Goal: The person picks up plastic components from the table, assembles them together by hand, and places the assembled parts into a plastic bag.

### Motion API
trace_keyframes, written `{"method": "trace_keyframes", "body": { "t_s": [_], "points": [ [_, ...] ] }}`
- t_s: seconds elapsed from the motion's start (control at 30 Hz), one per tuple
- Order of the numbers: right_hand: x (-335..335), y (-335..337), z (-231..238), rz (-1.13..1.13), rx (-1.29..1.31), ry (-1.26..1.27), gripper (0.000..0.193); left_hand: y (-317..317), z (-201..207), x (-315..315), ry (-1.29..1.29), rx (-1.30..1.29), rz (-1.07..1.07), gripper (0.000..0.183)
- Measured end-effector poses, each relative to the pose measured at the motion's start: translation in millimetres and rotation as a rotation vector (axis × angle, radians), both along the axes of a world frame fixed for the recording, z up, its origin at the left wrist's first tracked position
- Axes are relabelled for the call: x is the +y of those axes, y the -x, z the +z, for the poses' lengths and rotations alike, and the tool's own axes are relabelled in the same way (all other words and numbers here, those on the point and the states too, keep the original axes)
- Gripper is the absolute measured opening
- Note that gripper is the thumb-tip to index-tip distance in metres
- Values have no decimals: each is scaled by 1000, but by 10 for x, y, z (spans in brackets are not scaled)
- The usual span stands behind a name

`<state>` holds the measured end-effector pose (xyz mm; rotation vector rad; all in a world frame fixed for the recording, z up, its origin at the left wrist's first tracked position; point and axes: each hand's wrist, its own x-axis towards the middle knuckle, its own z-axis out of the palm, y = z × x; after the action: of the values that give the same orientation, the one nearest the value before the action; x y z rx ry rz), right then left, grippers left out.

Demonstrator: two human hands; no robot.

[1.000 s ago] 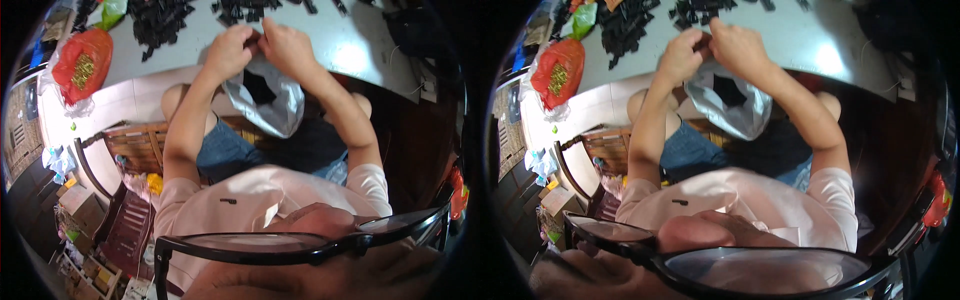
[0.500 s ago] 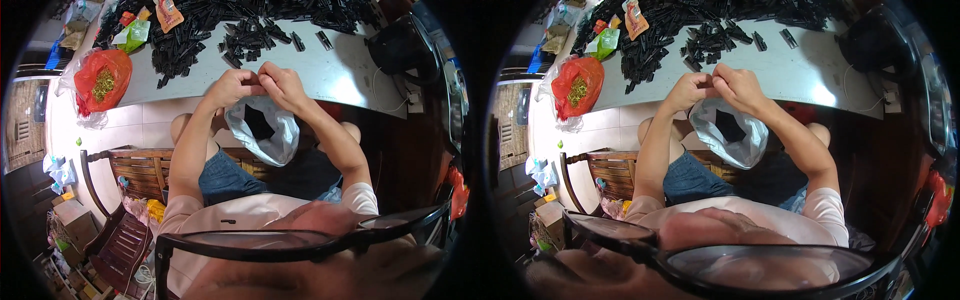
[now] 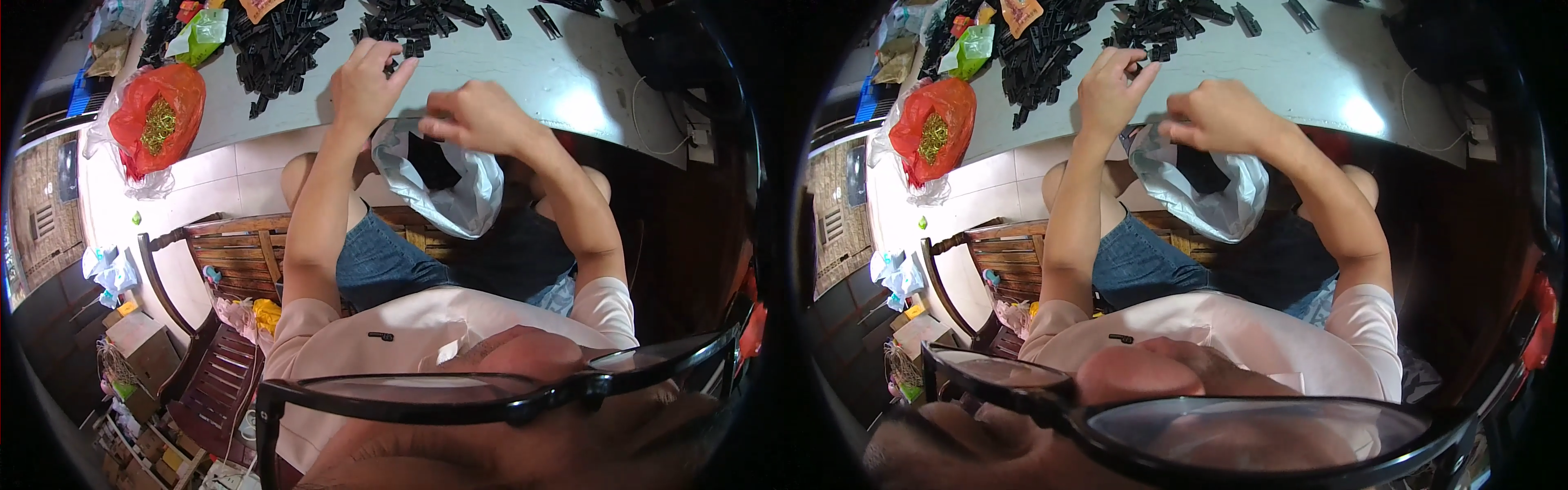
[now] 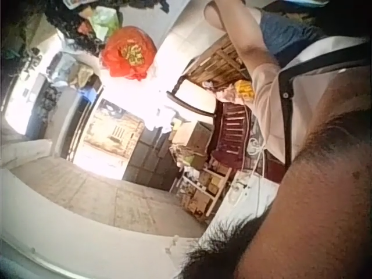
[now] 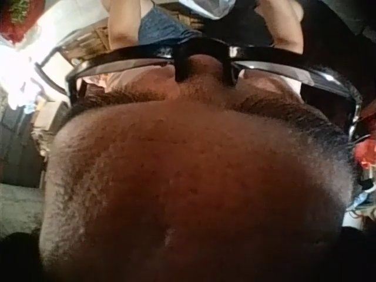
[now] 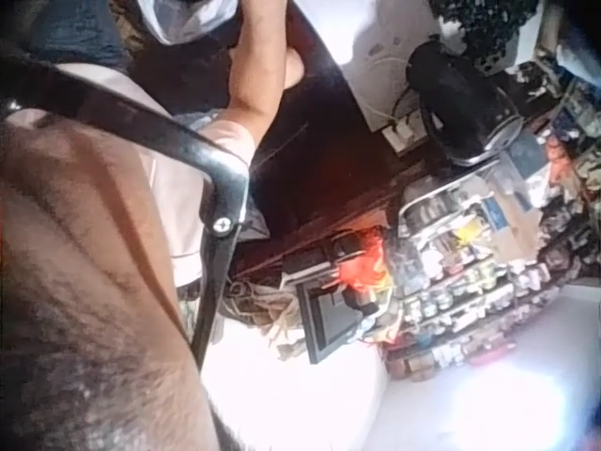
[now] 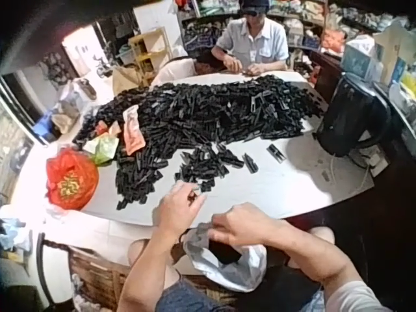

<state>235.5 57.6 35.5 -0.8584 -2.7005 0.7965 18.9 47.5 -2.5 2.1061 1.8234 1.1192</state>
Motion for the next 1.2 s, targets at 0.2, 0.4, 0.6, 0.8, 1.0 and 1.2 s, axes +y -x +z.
{"method": "trace_keyframes", "body": {
  "t_s": [0.2,0.4,0.6,0.8,1.0,1.2],
  "points": [
    [468,-179,-81,-595,181,-320,31,-184,-63,126,-62,294,137,27],
    [747,-281,-215,-904,13,-357,27,-183,-145,166,-69,276,161,22],
    [753,-370,-89,-898,48,-339,28,-141,-81,7,-146,103,116,15],
    [575,-330,34,-788,421,11,30,-160,55,-163,73,-161,50,16],
    [477,-226,79,-574,322,172,35,-191,-80,-118,14,-72,-76,18],
    [404,-147,186,-556,92,86,36,-196,-108,-92,-35,14,-96,20]
  ]
}}
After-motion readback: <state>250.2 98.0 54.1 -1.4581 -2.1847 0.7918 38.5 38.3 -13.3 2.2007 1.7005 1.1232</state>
